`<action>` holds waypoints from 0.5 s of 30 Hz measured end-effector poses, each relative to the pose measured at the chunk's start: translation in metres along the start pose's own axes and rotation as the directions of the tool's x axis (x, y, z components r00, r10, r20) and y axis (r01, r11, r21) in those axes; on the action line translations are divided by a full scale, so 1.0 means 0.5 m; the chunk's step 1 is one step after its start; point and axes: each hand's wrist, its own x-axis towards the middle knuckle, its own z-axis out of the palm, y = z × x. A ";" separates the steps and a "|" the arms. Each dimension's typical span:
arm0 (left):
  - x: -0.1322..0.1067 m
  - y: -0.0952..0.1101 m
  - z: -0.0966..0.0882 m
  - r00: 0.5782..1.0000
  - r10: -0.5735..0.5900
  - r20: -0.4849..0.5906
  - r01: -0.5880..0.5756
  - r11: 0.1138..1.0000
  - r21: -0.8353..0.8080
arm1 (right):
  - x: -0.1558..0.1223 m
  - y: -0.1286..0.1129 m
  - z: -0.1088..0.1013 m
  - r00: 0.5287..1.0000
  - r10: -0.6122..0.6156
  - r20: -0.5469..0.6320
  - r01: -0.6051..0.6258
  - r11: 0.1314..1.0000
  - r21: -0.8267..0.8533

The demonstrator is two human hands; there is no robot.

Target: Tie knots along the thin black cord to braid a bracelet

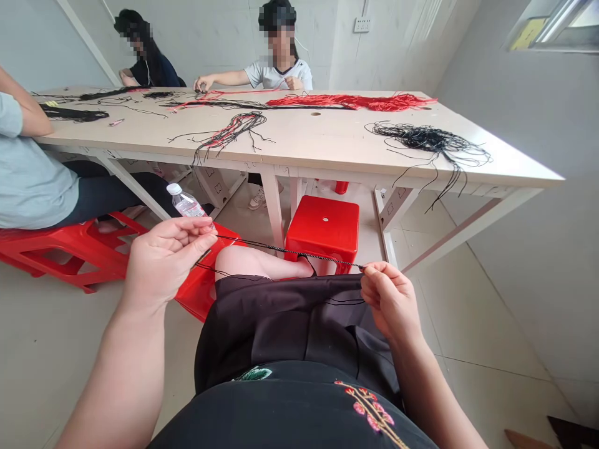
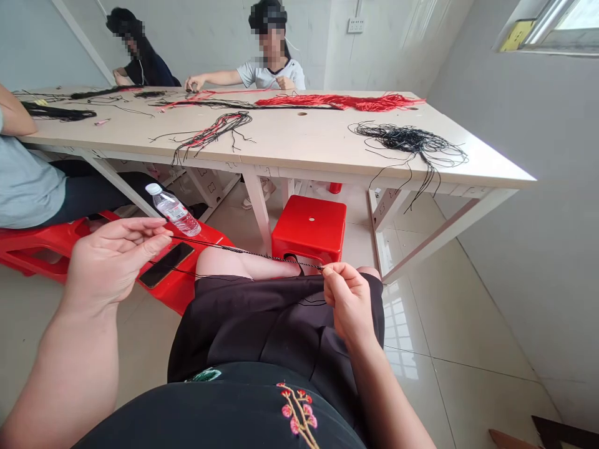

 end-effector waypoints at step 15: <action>0.011 0.012 -0.087 0.909 0.169 -0.381 -0.091 0.972 0.215 | 0.011 -0.026 -0.019 0.994 -0.092 -0.064 0.092 0.996 -0.002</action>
